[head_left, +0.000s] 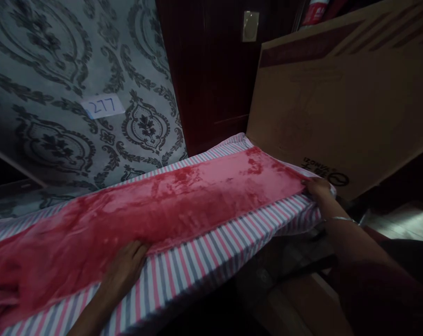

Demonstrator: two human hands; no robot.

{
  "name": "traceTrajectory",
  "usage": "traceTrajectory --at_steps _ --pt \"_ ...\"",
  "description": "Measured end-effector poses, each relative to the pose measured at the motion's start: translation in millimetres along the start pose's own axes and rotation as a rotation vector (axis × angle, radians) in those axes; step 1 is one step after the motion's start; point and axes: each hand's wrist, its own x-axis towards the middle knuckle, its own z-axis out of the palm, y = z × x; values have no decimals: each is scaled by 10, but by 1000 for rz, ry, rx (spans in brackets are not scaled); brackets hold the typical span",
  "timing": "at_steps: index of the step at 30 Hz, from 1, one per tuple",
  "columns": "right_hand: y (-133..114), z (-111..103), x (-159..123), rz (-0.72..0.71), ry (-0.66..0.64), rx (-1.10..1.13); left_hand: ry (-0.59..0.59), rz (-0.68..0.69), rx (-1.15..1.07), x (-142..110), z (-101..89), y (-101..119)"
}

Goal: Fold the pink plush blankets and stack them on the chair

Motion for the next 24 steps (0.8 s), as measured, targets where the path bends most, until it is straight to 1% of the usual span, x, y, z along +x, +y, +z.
traceTrajectory --at_steps 2,3,6,11,14,16,18,20,22,24 --pt "-16 6 -16 211 33 -8 35 -39 51 -15 6 5" --pt "-26 8 -16 271 38 -1 51 -61 70 -21 7 2" --pt "-25 25 -2 267 27 43 69 -85 64 -26 19 -7" --pt "75 77 42 219 39 45 34 -92 -4 -17 14 -15" --pt "119 102 62 188 64 28 41 -120 -109 31 -55 -16" --pt "130 119 60 165 92 28 44 -142 -203 144 -105 4" --pt "132 143 37 124 131 25 26 -151 -309 363 -131 52" --pt "132 175 -7 84 172 22 -13 -152 -396 699 -115 125" --pt "135 215 -65 48 222 -20 -63 -151 -442 1134 -48 201" --pt "141 256 -116 28 262 -98 -127 -136 -471 1630 64 261"
